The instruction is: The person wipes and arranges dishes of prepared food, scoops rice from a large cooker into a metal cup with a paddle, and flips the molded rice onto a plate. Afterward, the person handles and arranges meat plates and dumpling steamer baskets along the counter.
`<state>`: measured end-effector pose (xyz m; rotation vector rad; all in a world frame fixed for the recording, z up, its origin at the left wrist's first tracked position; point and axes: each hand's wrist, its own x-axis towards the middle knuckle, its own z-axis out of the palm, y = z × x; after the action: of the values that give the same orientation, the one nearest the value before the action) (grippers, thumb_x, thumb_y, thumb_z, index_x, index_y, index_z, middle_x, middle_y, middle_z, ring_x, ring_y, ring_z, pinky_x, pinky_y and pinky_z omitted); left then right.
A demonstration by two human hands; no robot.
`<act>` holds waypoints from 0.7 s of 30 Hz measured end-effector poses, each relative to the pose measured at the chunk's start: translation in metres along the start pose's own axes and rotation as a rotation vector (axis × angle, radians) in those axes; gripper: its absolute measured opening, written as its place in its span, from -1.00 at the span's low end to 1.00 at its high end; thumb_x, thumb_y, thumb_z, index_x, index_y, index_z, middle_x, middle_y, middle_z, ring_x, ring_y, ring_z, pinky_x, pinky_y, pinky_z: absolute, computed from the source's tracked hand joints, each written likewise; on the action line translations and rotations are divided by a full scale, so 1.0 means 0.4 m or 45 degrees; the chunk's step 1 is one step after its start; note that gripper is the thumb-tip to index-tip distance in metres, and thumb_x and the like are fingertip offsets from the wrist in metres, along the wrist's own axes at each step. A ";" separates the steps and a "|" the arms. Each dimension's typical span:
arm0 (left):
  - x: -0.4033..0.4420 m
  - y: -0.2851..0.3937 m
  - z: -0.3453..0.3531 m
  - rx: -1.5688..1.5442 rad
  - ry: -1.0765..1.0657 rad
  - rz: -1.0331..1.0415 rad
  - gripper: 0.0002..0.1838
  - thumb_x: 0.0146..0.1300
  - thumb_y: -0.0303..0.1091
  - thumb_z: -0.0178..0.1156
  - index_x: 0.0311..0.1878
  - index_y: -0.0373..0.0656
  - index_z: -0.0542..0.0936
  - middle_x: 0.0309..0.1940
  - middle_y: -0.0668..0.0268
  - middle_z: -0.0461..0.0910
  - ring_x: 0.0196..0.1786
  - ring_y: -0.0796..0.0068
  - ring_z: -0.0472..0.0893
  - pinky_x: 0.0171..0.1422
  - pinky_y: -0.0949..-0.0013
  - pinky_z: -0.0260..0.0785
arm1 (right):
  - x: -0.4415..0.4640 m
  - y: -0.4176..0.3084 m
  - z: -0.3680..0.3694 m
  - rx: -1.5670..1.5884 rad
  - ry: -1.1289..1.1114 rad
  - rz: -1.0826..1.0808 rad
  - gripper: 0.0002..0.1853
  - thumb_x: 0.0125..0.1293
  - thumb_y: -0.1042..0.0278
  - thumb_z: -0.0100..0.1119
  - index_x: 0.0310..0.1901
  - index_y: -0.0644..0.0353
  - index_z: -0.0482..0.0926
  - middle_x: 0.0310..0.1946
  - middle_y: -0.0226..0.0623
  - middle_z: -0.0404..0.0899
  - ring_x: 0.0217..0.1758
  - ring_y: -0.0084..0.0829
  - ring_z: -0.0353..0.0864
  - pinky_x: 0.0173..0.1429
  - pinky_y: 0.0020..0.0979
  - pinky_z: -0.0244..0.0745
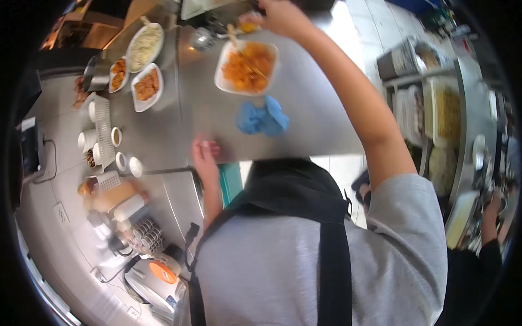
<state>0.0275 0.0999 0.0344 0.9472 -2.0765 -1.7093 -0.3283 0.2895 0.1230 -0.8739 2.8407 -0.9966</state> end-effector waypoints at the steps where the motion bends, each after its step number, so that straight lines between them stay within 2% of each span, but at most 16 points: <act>1: -0.010 -0.009 -0.024 0.060 0.012 -0.001 -0.63 0.47 -0.30 -0.04 0.28 -0.18 0.39 -0.29 0.34 0.54 -0.30 0.63 0.51 -0.16 0.53 0.41 | -0.043 0.007 -0.046 0.099 0.036 0.045 -0.34 0.20 0.23 0.34 0.29 0.26 0.32 -0.07 -0.10 0.63 -0.04 -0.33 0.61 0.03 -0.33 0.52; 3: -0.017 -0.031 -0.073 0.096 0.017 0.028 -0.64 0.47 -0.30 -0.04 0.26 -0.19 0.40 -0.30 0.34 0.54 -0.30 0.64 0.51 -0.17 0.53 0.40 | -0.171 0.052 -0.093 0.567 0.264 0.170 -0.37 0.28 0.09 0.27 0.26 0.30 0.38 -0.10 -0.07 0.66 -0.05 -0.31 0.63 0.02 -0.35 0.50; 5: -0.003 -0.041 -0.120 0.138 -0.052 0.143 -0.64 0.47 -0.30 -0.04 0.25 -0.19 0.42 -0.30 0.34 0.54 -0.31 0.65 0.50 -0.17 0.53 0.39 | -0.343 0.137 -0.152 0.408 0.387 0.302 -0.33 0.25 0.05 0.29 0.34 0.10 0.33 0.04 -0.03 0.60 0.02 -0.05 0.63 0.05 -0.23 0.52; 7: 0.017 -0.048 -0.168 0.189 -0.109 0.230 -0.64 0.47 -0.28 -0.04 0.25 -0.18 0.43 -0.29 0.32 0.54 -0.29 0.63 0.50 -0.16 0.51 0.40 | -0.555 0.249 -0.165 0.423 0.551 0.260 -0.33 0.32 -0.10 0.15 0.27 0.27 0.38 -0.03 -0.17 0.64 -0.12 -0.36 0.67 -0.02 -0.40 0.51; 9: 0.035 -0.050 -0.212 0.250 -0.151 0.281 -0.63 0.48 -0.24 -0.05 0.25 -0.16 0.44 -0.25 0.29 0.54 -0.26 0.58 0.52 -0.13 0.45 0.43 | -0.786 0.231 -0.128 0.584 0.835 0.501 -0.47 0.40 -0.04 0.06 0.15 0.29 0.51 -0.09 -0.27 0.65 -0.18 -0.57 0.61 -0.08 -0.54 0.46; 11: 0.029 -0.044 -0.240 0.203 -0.135 0.353 -0.65 0.47 -0.27 -0.04 0.22 -0.16 0.46 -0.29 0.34 0.53 -0.30 0.63 0.49 -0.16 0.51 0.39 | -0.997 0.185 -0.073 0.638 0.938 0.983 -0.51 0.41 0.00 0.06 0.11 0.29 0.54 -0.20 -0.29 0.68 -0.19 -0.58 0.60 -0.09 -0.56 0.45; 13: 0.000 -0.060 -0.277 0.179 -0.115 0.373 -0.67 0.46 -0.28 -0.03 0.20 -0.16 0.48 -0.32 0.37 0.53 -0.32 0.66 0.47 -0.18 0.54 0.37 | -1.187 0.150 0.006 0.719 0.900 1.190 -0.51 0.41 -0.02 0.06 0.11 0.27 0.55 -0.21 -0.26 0.68 -0.25 -0.57 0.60 -0.15 -0.55 0.45; 15: -0.039 -0.078 -0.317 0.176 -0.102 0.357 -0.67 0.46 -0.26 -0.02 0.19 -0.15 0.50 -0.33 0.37 0.53 -0.32 0.67 0.47 -0.18 0.54 0.37 | -1.337 0.129 0.096 0.716 0.887 1.221 -0.51 0.42 -0.04 0.03 0.09 0.27 0.55 -0.22 -0.26 0.68 -0.27 -0.58 0.59 -0.18 -0.55 0.46; 17: -0.076 -0.133 -0.354 0.140 -0.122 0.305 -0.68 0.46 -0.24 -0.02 0.16 -0.13 0.52 -0.34 0.39 0.54 -0.33 0.67 0.47 -0.17 0.54 0.36 | -1.443 0.101 0.148 0.909 0.821 1.350 -0.52 0.42 -0.03 0.02 0.09 0.25 0.55 -0.23 -0.26 0.68 -0.30 -0.57 0.59 -0.19 -0.54 0.47; 19: -0.119 -0.193 -0.386 0.135 -0.169 0.243 -0.68 0.46 -0.24 -0.02 0.15 -0.13 0.53 -0.34 0.40 0.54 -0.33 0.67 0.47 -0.18 0.54 0.36 | -1.581 0.166 0.230 0.593 0.462 1.479 -0.51 0.36 -0.06 0.07 0.08 0.20 0.56 -0.20 -0.19 0.69 -0.23 -0.39 0.65 -0.13 -0.41 0.52; 21: -0.154 -0.217 -0.396 0.198 -0.144 0.283 -0.70 0.46 -0.23 -0.02 0.08 -0.14 0.57 -0.38 0.41 0.52 -0.35 0.67 0.46 -0.20 0.55 0.35 | -1.701 0.213 0.325 -0.416 -0.306 1.367 -0.45 0.24 -0.14 0.16 0.06 0.15 0.59 -0.14 -0.14 0.68 -0.11 -0.17 0.68 0.01 -0.27 0.53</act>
<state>0.1941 0.0122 0.0034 0.6431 -2.3178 -1.5388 0.2271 0.6148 -0.1466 0.5227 2.6252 -0.2574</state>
